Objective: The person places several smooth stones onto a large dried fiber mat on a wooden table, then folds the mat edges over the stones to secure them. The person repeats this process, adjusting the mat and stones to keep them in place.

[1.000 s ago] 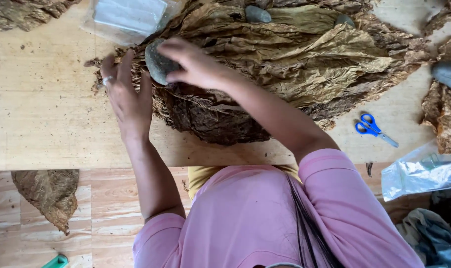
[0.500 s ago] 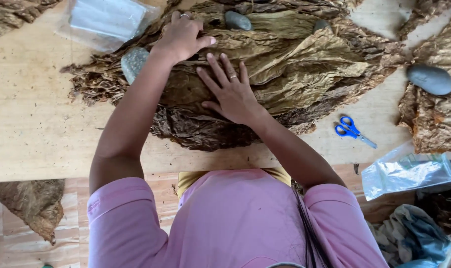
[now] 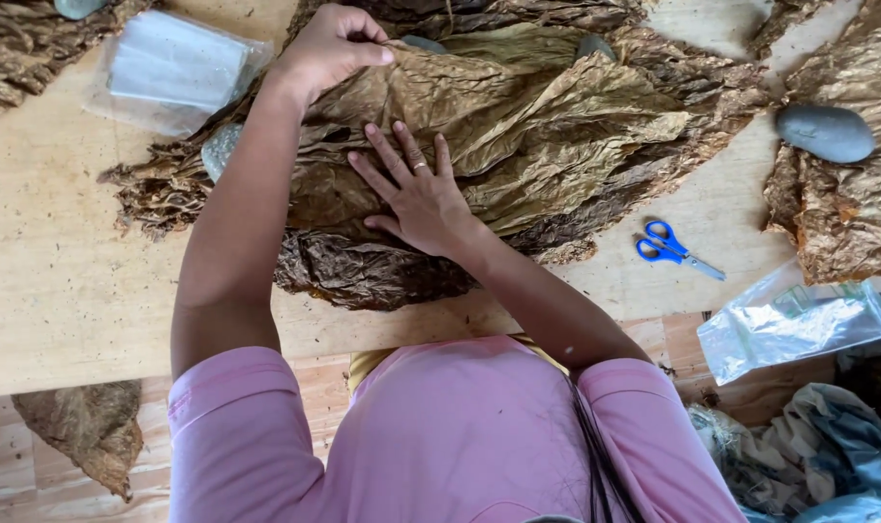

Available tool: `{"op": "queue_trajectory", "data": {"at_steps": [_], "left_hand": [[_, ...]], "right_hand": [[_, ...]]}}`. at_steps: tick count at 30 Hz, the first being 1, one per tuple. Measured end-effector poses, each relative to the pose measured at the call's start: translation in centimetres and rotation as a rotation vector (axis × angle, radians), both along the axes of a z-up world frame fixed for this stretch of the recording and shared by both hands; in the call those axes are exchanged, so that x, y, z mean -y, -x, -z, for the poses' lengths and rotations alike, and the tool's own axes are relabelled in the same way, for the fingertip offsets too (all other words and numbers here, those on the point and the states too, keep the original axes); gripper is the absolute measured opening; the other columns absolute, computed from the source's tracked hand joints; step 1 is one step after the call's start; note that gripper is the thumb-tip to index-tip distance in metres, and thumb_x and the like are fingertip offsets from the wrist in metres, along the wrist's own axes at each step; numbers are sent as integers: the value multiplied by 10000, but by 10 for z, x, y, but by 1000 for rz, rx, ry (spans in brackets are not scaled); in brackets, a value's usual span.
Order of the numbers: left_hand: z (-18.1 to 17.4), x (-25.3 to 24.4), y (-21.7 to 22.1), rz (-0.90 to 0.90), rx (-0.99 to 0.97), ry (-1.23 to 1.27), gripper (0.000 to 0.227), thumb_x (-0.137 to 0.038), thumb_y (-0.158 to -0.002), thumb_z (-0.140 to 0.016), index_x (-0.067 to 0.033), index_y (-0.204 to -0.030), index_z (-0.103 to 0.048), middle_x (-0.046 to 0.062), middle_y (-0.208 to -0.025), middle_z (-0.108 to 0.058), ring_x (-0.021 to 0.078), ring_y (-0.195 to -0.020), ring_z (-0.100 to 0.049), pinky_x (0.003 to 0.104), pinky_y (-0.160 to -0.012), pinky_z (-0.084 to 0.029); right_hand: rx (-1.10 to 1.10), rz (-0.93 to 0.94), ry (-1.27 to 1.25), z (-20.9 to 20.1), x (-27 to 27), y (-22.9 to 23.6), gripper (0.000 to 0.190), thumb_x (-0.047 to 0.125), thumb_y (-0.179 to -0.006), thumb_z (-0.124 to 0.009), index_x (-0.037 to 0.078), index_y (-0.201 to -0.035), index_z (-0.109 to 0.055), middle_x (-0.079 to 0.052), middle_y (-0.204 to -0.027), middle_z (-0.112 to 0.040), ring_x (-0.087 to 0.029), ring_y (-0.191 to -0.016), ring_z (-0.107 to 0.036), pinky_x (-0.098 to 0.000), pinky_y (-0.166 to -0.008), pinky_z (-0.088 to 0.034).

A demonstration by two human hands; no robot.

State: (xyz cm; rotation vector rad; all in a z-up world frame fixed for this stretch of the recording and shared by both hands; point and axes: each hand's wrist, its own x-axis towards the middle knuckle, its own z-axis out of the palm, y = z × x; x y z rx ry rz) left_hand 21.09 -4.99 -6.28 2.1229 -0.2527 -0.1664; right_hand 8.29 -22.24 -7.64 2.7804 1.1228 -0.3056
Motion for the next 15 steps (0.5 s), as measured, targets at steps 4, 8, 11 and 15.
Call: {"op": "queue_trajectory", "data": {"at_steps": [4,8,11,15], "left_hand": [[-20,22,2,61,-66,-303,179,-134,-956,-536,-107,-1085,-657,77,-1020,-668,184,-835,-616,366,-752,-464],[-70,45,22,-22,-306,-355,209,-360,-909,-665,-159,-966,-655,-39,-808,-616,52,-664,-519,209,-657,-469],[-54,37,10,-284,-262,-25,80,-279,-843,-697,-255,-912,-664,-94,-987,-681,90,-950,-647,291,-944,-484],[-31,44,1,-403,-174,247,600,-232,-859,-731,-138,-1361,-416,61,-1374,-565,220,-1284,-515,372,-1110,-341]], "right_hand": [[37,-15,-33,5,0,0,786,709,-951,-315,297,-1532,16,-42,-1569,108,-326,-1443,33,-647,-1104,-133],[-28,2,-29,-1,-1,0,767,691,-957,-316,311,-1529,27,-19,-1568,128,-321,-1443,59,-697,-1080,-112],[58,-14,-50,11,1,0,782,710,-964,-344,316,-1533,21,-12,-1570,117,-308,-1451,33,-719,-1065,-129],[108,-8,-61,13,1,1,794,718,-949,-377,319,-1534,-18,-3,-1576,78,-303,-1451,12,-717,-1059,-146]]}}
